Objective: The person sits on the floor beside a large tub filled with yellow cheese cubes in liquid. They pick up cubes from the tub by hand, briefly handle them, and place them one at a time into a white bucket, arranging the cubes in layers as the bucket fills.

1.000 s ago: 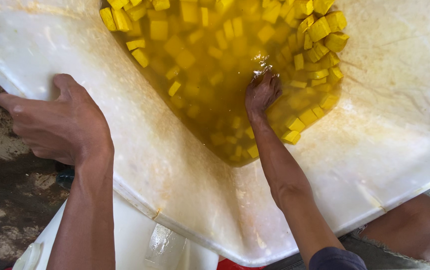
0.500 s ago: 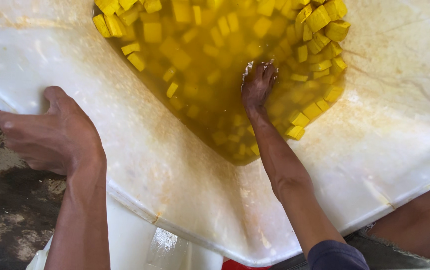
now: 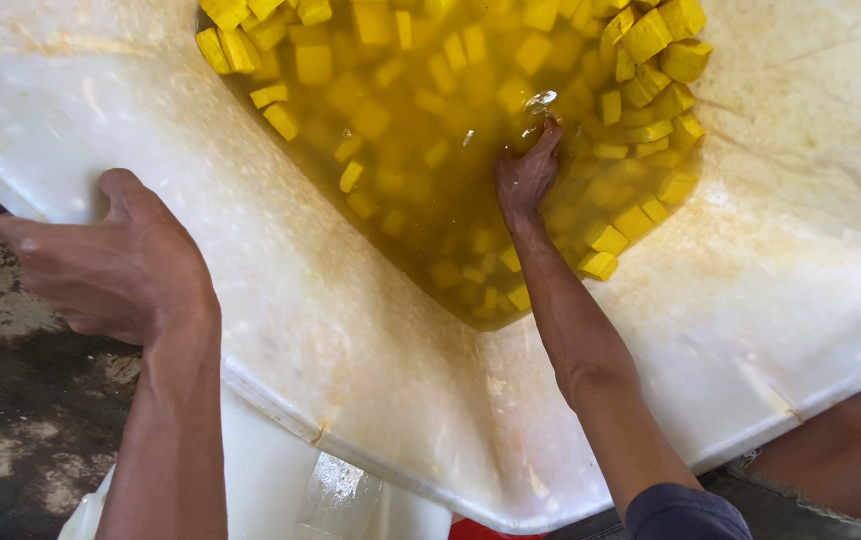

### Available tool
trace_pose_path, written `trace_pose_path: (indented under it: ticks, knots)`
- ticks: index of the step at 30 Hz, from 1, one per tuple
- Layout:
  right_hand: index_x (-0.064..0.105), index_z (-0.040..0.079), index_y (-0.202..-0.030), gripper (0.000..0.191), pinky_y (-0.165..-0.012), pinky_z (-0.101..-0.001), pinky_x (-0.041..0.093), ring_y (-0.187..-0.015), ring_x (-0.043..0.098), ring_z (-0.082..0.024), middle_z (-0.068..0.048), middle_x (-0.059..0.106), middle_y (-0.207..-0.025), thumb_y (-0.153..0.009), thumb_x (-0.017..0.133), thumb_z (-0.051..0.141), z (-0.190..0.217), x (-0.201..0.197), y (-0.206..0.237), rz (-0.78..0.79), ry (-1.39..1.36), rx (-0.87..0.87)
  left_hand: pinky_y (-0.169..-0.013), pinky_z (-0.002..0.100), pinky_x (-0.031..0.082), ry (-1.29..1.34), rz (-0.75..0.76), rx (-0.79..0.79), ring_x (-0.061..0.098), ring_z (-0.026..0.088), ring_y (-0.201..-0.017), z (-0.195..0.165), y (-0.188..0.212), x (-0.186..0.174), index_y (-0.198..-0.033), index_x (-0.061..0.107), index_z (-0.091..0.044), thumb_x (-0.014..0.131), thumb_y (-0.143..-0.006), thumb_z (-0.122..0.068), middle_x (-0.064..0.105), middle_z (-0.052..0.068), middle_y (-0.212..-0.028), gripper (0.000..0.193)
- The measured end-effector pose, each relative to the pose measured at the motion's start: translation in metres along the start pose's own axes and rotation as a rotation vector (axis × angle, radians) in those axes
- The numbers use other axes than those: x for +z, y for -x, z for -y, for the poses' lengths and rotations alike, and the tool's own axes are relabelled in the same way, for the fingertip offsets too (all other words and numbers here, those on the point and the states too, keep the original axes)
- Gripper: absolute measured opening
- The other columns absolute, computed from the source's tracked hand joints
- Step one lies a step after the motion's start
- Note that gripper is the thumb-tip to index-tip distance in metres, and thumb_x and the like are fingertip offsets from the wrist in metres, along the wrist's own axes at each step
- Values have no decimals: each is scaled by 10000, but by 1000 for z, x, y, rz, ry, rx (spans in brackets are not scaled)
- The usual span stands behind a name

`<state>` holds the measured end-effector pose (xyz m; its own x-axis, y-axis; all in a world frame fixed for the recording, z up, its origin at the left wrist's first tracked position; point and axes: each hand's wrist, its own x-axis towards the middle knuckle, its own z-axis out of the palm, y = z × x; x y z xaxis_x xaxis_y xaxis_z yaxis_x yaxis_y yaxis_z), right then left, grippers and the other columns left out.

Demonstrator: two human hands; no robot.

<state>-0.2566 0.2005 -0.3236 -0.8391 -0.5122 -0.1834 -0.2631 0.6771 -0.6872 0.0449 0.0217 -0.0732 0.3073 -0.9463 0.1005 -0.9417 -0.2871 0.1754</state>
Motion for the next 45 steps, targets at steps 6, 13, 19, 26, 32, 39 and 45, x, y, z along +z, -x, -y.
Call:
trace_pose_path:
  ticks: [6, 13, 19, 26, 32, 39, 45]
  knots:
    - [469, 6, -1246, 515, -885, -464, 511, -978, 647, -364, -215, 664, -1070, -858, 793, 109, 7, 17, -1, -209, 4, -44, -586, 461, 628, 8, 1, 15, 751, 325, -740, 2, 0, 2, -1290, 476, 127, 736, -989, -296, 703, 226, -945, 580]
    - [495, -20, -1247, 564, -913, -495, 496, -1057, 594, -399, -238, 584, -1155, -810, 826, 113, 10, 29, -8, -261, 48, 37, -612, 495, 615, -32, -8, 81, 747, 336, -777, 10, 2, 4, -1328, 457, 158, 713, -1005, -297, 689, 235, -971, 614]
    - [567, 6, -1232, 547, -916, -506, 494, -1096, 566, -392, -191, 564, -1167, -754, 830, 50, -8, 10, -3, -233, 4, -120, -626, 512, 623, -56, -4, 77, 742, 349, -807, 9, 1, 3, -1329, 476, 150, 738, -1029, -324, 685, 237, -985, 620]
    - [751, 44, -1062, 412, -875, -495, 452, -1040, 532, -378, -185, 534, -1166, -666, 853, 96, -41, -26, 0, -238, 339, -350, -592, 487, 632, -28, 17, -27, 719, 366, -863, 11, 2, 7, -1352, 452, 120, 724, -1004, -355, 620, 258, -1048, 649]
    - [644, -10, -1316, 459, -989, -521, 447, -1179, 535, -394, -183, 550, -1262, -872, 744, 47, -54, -35, -6, -71, 355, -374, -608, 532, 607, -121, -27, 97, 681, 393, -950, 14, 3, 7, -1389, 437, 135, 707, -995, -324, 606, 267, -1081, 663]
    - [681, 24, -1121, 370, -892, -474, 507, -1048, 614, -388, -172, 607, -1122, -755, 726, -9, -54, -30, -27, -90, 229, -171, -595, 467, 639, -17, 24, -47, 733, 349, -828, 7, 2, 5, -1351, 440, 117, 709, -993, -360, 628, 244, -1052, 653]
    - [709, -15, -1071, 347, -887, -439, 555, -1038, 658, -375, -168, 663, -1127, -728, 714, -61, -49, -38, -42, -60, 152, -306, -590, 451, 635, -49, -12, 53, 744, 327, -791, 13, 1, 9, -1345, 454, 129, 733, -1024, -313, 670, 245, -1025, 614]
